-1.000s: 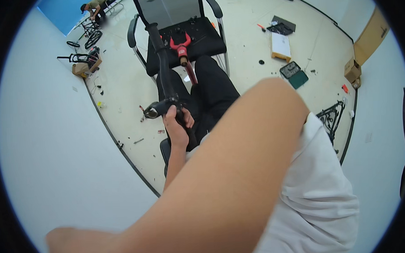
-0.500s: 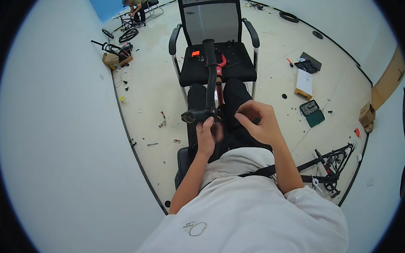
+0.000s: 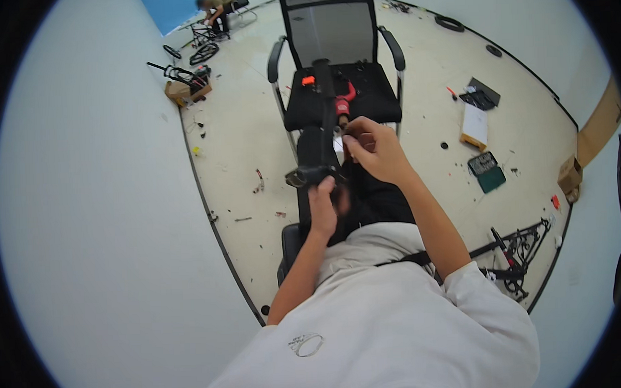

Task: The person sits on a chair and uses an Allen key to tighten bolts on a bicycle handlebar stem. They repeatedly adjust the grip and rotate the tool to secure the component.

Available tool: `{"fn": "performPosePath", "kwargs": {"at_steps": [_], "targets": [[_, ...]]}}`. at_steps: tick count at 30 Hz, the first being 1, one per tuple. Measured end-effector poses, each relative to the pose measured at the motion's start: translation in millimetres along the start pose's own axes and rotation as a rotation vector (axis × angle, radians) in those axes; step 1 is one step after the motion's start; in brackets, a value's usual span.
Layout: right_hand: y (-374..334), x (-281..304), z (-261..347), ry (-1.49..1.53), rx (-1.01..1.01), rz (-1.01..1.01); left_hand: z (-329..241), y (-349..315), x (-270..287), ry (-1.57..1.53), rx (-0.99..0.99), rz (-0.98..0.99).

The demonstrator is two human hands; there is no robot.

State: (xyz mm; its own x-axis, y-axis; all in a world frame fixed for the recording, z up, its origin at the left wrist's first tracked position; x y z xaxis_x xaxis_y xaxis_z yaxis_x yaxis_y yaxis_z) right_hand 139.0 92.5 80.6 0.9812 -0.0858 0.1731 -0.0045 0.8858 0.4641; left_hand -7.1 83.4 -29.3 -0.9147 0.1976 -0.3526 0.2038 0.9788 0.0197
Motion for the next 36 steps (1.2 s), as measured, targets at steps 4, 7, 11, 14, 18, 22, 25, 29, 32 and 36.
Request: {"fn": "performPosePath", "kwargs": {"at_steps": [4, 7, 11, 14, 18, 22, 25, 29, 32, 36], "targets": [[18, 18, -81, 0.095, -0.239, -0.015, 2, 2, -10, -0.016, -0.022, 0.091], [-12, 10, -116, 0.053, -0.449, 0.129, 8, 4, -8, 0.006, -0.024, 0.077], [-63, -12, -122, 0.140, -0.573, 0.329, 8, 5, 2, -0.083, -0.007, 0.035], [-84, -25, -113, 0.181, -0.594, 0.547, 16, 17, 17, -0.149, 0.007, -0.025], [-84, -40, -87, 0.089, -0.510, 0.759, 10, 19, 22, -0.160, -0.026, -0.115], [-86, -47, -68, 0.127, -0.478, 0.743, 2, 13, 17, -0.258, -0.013, -0.099], [-86, -42, -42, 0.283, -0.466, 0.792, -9, 7, 7, -0.193, -0.039, -0.102], [-75, -25, 0, 0.450, -0.317, 0.750, -15, 1, -7, -0.072, -0.087, -0.141], [-58, -5, 19, 0.395, -0.279, 0.616, -22, -7, -21, 0.000, -0.186, -0.084], [-41, 23, 2, 0.379, -0.293, 0.324, -19, -13, -28, 0.024, -0.095, 0.060]]}}
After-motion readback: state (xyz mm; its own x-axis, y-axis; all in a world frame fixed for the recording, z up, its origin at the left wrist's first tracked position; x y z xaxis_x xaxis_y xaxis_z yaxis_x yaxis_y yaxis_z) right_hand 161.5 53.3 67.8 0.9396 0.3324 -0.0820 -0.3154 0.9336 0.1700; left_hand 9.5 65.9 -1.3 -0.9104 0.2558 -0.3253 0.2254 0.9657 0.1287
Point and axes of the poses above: each hand's wrist, its own y-axis towards the middle knuckle, its own x-axis out of the back of the hand, z = x × y, the point moved 5 cm from there along y, towards the middle knuckle, and after that the axes turned 3 degrees about y, right-handed, at the moved point
